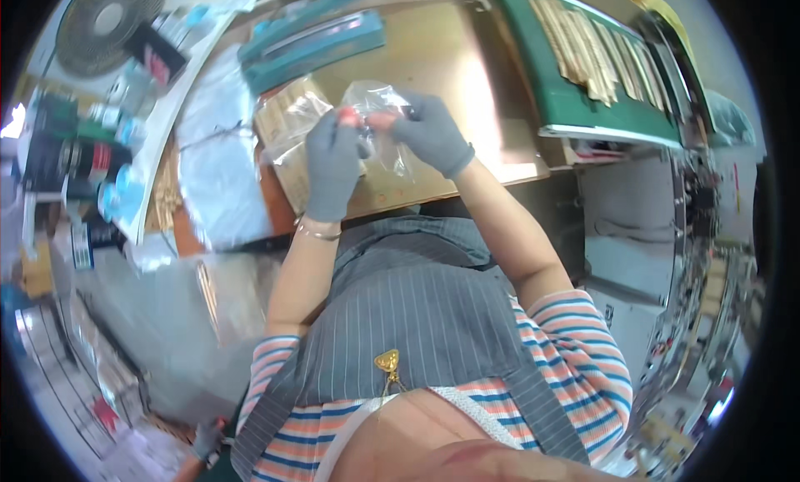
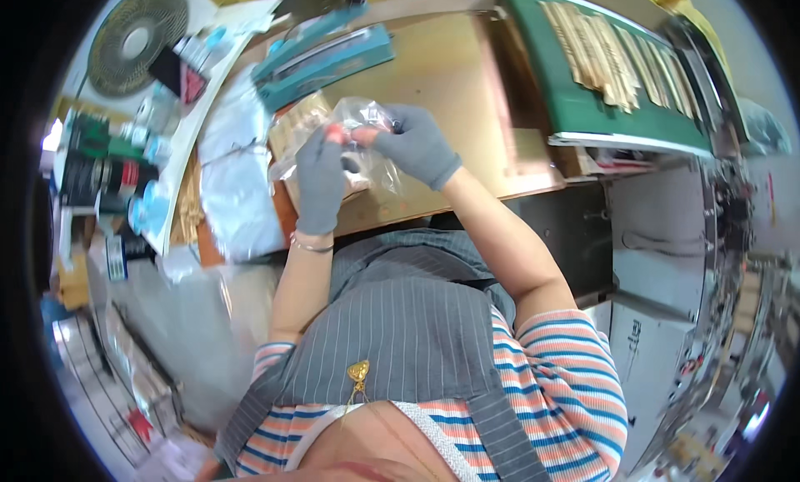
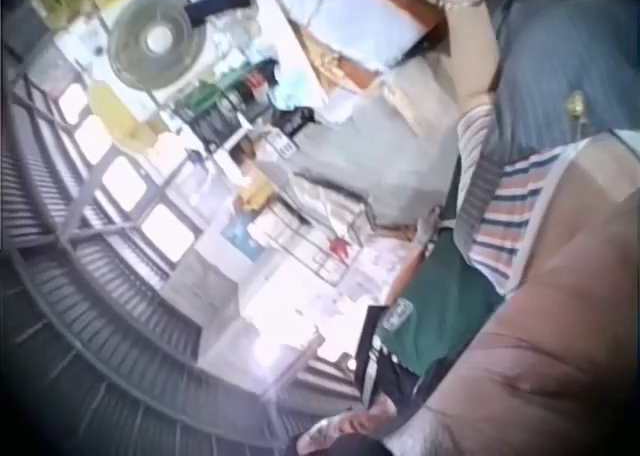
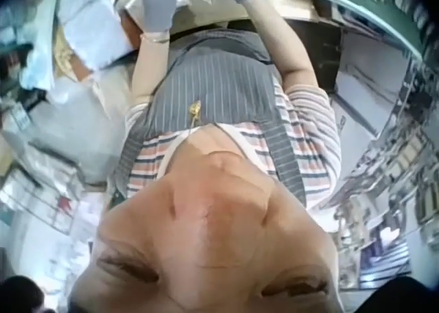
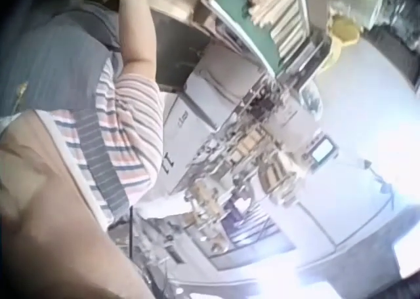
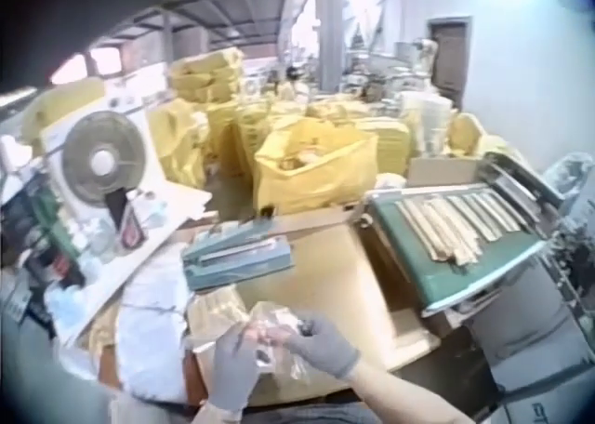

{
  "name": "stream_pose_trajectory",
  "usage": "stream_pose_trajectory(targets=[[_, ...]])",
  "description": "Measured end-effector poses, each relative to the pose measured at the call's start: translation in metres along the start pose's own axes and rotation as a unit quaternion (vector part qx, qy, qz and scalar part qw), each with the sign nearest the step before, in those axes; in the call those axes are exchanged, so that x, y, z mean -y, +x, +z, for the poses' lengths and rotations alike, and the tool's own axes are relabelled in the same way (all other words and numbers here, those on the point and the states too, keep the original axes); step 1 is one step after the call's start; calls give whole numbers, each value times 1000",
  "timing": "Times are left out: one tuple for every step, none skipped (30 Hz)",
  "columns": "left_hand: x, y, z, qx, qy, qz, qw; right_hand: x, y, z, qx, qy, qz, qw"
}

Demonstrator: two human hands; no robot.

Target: Gathering bundles of wooden sticks and placing them into plastic bags for sealing.

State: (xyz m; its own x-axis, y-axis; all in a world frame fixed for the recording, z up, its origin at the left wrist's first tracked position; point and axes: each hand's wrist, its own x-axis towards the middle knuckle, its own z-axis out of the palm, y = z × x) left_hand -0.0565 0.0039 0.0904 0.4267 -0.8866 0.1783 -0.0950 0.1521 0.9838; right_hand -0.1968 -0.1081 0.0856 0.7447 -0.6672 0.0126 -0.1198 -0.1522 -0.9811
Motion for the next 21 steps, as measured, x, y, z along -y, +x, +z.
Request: stream_pose_trajectory(targets=[[3,3,-5,18,-48,-40,998,-3,0,-12,-108,-72,-14,991],[4,7,-6,35,-92,-82,992,-15,1,-27,-130,-81,-14,988],[-2,7,1,53,-100,-76,991,-36,1,-43,-134,-146,16,980],[-14,4,6,106,-278,-164,940,-47,-3,-53,-135,-207,47,968],[-21,-1,10,154,-440,-250,849,-56,-7,-54,-53,-76,114,989],[-21,-7,14,157,-426,-220,863,-56,-5,-52,30,57,172,983],[-24,-2,17,156,-404,-202,878,-53,-1,-59,50,-31,180,982],[-27,5,14,155,-382,-184,892,-48,-4,-67,35,-34,180,982],[-24,12,0,196,-474,-206,833,-39,-10,-77,-29,-103,61,992],[-7,17,-9,142,-496,-163,841,-28,-13,-86,-88,-173,-60,979],[-4,21,-13,104,-469,-125,868,-24,-17,-107,-131,-192,-43,972],[-3,29,-12,114,-468,-125,867,-24,-15,-130,-225,-227,-168,933],[4,36,-11,35,-280,-68,957,-12,-19,-155,-273,-308,-147,899],[12,43,-9,-48,-78,-6,996,-6,-24,-173,-378,-354,-58,853],[25,49,-2,-38,-81,-5,996,-15,-25,-207,-435,-391,-99,805],[42,55,6,-8,77,-2,997,-30,-28,-242,-484,-444,-82,750],[60,59,15,20,233,6,972,-52,-30,-276,-539,-464,-56,700],[81,64,25,22,231,10,973,-70,-33,-307,-562,-472,-10,679],[104,67,31,1,337,28,941,-72,-32,-315,-576,-433,52,692],[116,72,43,-6,433,50,900,-93,-43,-337,-599,-444,87,660],[116,75,50,-3,432,51,900,-100,-51,-342,-603,-438,122,655]])
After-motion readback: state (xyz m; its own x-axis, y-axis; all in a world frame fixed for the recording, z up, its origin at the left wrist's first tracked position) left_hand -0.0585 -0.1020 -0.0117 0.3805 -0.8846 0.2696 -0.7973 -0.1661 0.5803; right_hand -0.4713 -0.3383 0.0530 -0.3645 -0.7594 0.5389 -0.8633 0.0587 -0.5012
